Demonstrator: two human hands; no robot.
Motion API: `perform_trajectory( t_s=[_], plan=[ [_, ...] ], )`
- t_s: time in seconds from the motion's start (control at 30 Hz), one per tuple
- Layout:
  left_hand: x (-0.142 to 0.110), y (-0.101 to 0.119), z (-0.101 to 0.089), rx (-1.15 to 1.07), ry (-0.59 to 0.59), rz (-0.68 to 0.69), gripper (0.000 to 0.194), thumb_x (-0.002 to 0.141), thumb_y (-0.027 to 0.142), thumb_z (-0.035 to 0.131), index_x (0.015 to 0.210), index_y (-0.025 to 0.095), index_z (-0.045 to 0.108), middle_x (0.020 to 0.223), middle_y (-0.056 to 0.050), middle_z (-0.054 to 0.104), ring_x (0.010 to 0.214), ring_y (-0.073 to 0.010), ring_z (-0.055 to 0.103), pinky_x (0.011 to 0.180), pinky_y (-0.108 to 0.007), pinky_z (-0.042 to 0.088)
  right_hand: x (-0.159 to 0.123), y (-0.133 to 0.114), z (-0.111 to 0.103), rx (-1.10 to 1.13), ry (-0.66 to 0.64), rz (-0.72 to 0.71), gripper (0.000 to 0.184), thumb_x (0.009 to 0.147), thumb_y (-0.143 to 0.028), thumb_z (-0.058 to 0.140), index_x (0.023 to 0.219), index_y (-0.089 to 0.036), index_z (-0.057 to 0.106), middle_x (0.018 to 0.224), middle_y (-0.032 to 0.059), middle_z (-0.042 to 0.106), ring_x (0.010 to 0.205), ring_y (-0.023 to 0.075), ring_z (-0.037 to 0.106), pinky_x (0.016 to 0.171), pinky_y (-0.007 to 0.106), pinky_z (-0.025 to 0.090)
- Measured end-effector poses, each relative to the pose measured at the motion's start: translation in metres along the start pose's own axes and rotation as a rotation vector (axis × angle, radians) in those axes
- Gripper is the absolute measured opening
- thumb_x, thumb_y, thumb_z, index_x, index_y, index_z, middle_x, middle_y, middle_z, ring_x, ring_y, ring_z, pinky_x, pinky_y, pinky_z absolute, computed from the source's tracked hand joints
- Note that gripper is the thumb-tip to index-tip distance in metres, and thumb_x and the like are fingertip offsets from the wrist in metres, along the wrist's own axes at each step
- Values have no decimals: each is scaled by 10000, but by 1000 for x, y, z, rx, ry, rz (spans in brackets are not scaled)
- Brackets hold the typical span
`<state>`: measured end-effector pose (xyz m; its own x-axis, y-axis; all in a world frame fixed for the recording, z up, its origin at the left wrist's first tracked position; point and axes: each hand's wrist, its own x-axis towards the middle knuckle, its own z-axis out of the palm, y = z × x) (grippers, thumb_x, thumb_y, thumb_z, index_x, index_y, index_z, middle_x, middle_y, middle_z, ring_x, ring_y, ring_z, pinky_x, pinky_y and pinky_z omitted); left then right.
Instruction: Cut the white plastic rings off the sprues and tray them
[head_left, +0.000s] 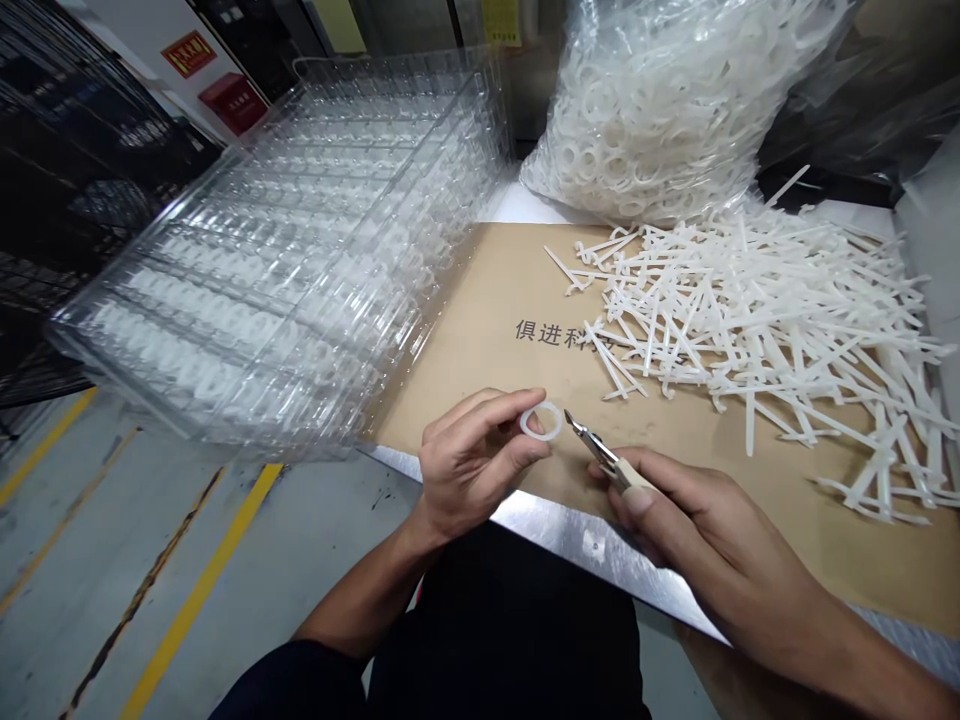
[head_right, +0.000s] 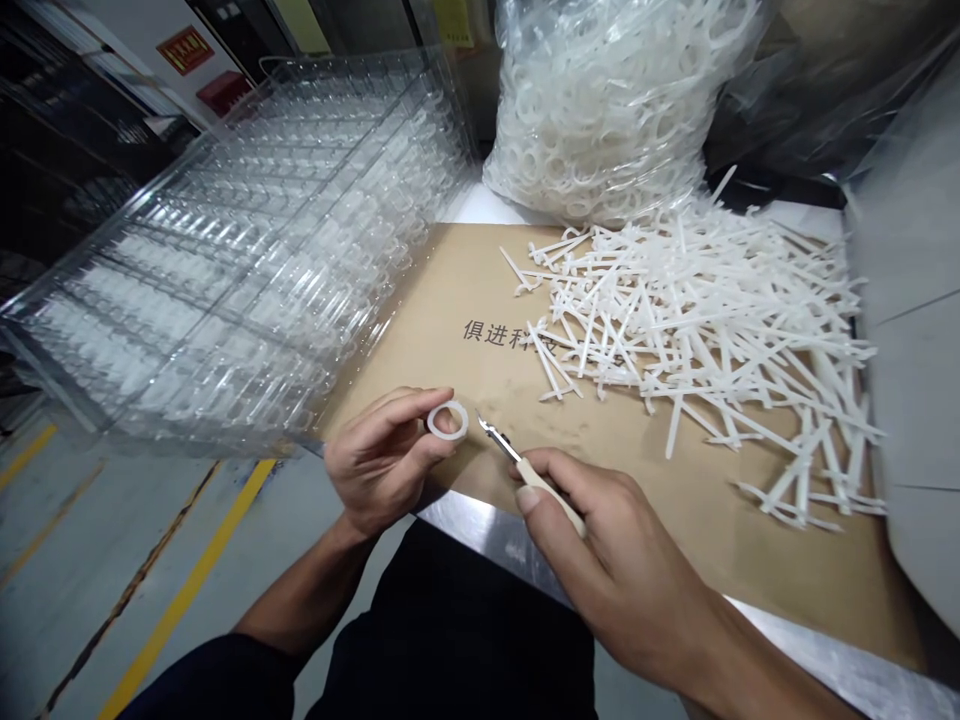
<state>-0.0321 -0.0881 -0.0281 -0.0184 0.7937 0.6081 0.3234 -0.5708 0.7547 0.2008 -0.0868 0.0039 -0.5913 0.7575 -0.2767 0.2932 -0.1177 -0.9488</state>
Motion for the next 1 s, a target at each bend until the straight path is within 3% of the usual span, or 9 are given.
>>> perform_trajectory(
  t_s=[0.43, 0.67, 0.8, 1.0],
  plan=[
    [2, 0, -1, -43, -57, -81, 444, 847, 90, 814, 1270, 210, 751, 950, -50, 778, 817, -128, 733, 727, -210, 615, 1, -2, -1, 3, 6, 18, 333, 1094, -488, 447, 983, -213, 598, 806, 8, 612, 677, 132, 557, 518, 247, 395],
    [-10, -4, -1, -94, 2, -265, 406, 839, 137, 838, 1233, 211, 772, 931, -63, 791, 812, -161, 756, 786, -266, 649, 3, -2, -1, 1, 0, 3, 339, 1099, -464, 447, 911, -211, 572, 787, 0, 596, 649, 120, 509, 529, 247, 389],
    [-9, -4, -1, -133, 3, -263, 373, 843, 143, 837, 1205, 204, 775, 933, -56, 795, 811, -150, 758, 770, -246, 642, 3, -3, -1, 4, 4, -2, 378, 1103, -460, 438, 832, -212, 525, 775, -9, 569, 649, 113, 491, 547, 247, 394],
    [-8, -5, -2, -155, -4, -243, 360, 847, 174, 842, 1199, 211, 777, 909, -51, 784, 785, -145, 733, 746, -251, 623, 3, -4, -1, 13, 5, -2, 350, 1104, -448, 438, 874, -213, 559, 791, -7, 587, 675, 120, 512, 549, 253, 387]
  ],
)
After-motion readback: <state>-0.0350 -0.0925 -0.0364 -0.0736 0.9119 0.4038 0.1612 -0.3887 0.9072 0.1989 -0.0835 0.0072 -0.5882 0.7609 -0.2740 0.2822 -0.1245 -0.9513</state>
